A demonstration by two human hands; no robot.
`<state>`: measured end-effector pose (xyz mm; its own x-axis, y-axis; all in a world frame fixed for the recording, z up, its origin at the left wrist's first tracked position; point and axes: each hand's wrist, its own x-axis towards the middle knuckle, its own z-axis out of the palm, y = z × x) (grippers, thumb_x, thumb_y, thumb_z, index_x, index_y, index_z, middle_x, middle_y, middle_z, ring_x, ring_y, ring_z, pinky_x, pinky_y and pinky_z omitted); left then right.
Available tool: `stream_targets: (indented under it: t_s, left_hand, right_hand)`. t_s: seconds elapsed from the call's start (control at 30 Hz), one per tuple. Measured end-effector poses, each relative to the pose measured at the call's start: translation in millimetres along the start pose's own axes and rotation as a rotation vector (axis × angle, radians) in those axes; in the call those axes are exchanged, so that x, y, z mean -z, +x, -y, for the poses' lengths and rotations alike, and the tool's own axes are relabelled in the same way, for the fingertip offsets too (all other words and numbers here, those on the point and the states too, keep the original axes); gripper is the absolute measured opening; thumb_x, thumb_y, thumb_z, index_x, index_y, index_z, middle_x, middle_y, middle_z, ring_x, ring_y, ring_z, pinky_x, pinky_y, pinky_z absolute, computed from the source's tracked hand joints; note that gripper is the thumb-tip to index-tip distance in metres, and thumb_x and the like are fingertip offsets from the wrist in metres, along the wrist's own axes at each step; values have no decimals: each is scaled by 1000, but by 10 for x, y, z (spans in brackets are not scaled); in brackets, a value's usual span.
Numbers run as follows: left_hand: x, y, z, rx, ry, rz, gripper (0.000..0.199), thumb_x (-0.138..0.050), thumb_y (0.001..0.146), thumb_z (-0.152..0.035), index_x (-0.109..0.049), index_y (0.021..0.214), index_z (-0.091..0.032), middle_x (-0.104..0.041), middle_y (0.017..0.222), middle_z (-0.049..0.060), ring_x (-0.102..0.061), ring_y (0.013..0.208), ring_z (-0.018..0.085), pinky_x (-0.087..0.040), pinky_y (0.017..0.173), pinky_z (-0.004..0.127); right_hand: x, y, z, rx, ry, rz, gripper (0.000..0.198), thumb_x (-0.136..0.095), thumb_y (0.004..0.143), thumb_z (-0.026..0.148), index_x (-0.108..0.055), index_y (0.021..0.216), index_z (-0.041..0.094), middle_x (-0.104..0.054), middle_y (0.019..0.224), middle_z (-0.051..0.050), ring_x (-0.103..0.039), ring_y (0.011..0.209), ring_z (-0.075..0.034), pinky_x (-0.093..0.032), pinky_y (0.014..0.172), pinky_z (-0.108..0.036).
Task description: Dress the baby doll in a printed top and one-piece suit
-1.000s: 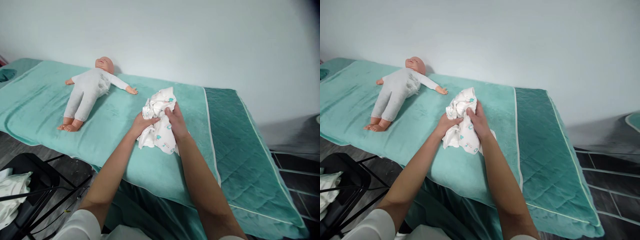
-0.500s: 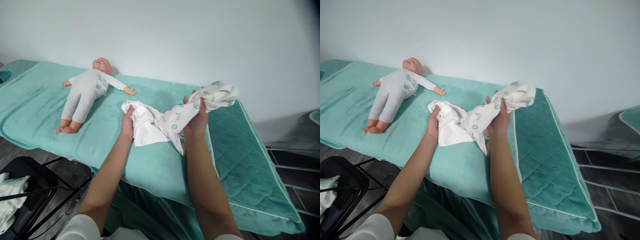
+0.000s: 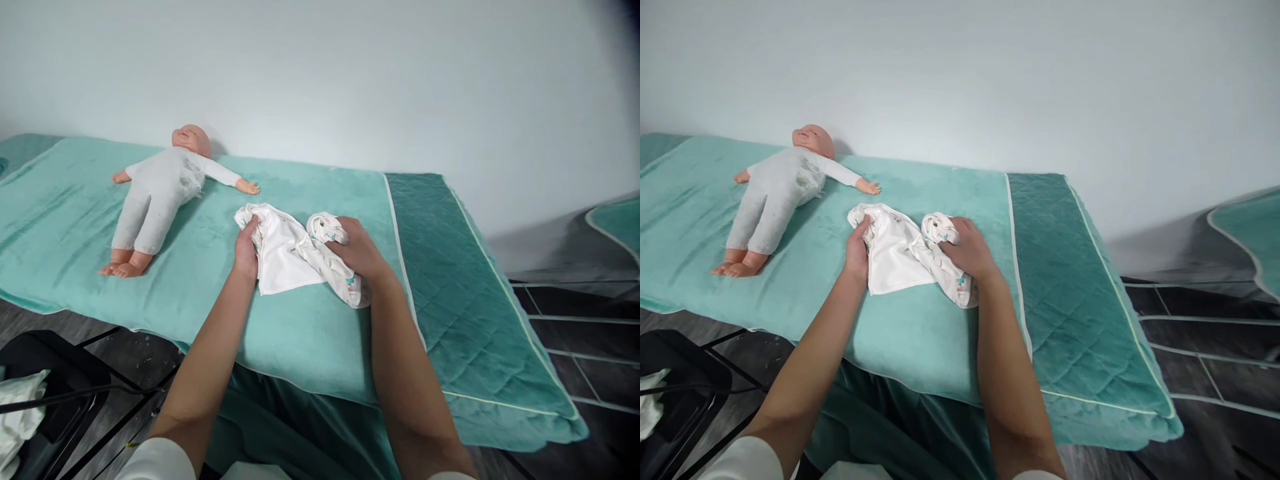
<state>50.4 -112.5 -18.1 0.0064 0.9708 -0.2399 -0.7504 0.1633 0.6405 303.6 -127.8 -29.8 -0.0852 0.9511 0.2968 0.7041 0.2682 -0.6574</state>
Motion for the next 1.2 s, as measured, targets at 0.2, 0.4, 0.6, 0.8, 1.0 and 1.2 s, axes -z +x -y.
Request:
stream_targets:
  t_s: [0.2,0.4,0.6,0.8,1.0,1.2]
  left_hand:
    - [-26,58,-9,-18,-3,-7,48,-83,74,-33,-71,119,-19,-81,109,8,-76,113,31,-58,105,44]
    - [-47,58,-27,1,8,6,46,-84,74,-33,-70,116,-18,-81,107,8,-76,111,31,-59,104,43]
    - [-65,72,-14,11,7,2,41,-85,72,-30,-72,108,-17,-81,104,9,-76,111,32,-59,104,44]
    - [-54,102,4,0,-1,-12,42,-85,71,-28,-72,110,-18,-81,104,8,-76,112,31,-59,105,43]
    - [-49,97,10,-22,8,-11,40,-86,68,-28,-72,104,-17,-81,99,7,-76,111,31,-58,105,42]
    - [-79,68,8,-53,26,-11,36,-88,67,-29,-71,95,-16,-80,92,7,-76,111,32,-58,104,43]
  right_hand:
    - [-8,-244,277,-94,-94,11,43,-67,87,34,-66,129,25,-64,124,-14,-65,110,-36,-55,97,-53]
    - [250,-226,177,-203,338,-308,49,-83,68,38,-70,112,22,-72,103,-7,-68,93,-28,-57,88,-48]
    - [1003,-352,-323,-390,410,-567,44,-88,61,35,-70,101,27,-73,99,-9,-66,81,-26,-54,73,-44]
    - [935,-603,-983,-446,-411,-290,28,-71,70,42,-61,88,23,-66,111,-20,-59,112,-41,-46,97,-60]
    - [815,-696,-689,-237,-517,-448,69,-67,77,36,-53,143,22,-50,155,-23,-47,140,-46,-38,113,-65]
    - [594,-626,-130,30,-249,-407,46,-59,90,34,-58,136,24,-57,148,-17,-50,142,-37,-39,118,-62]
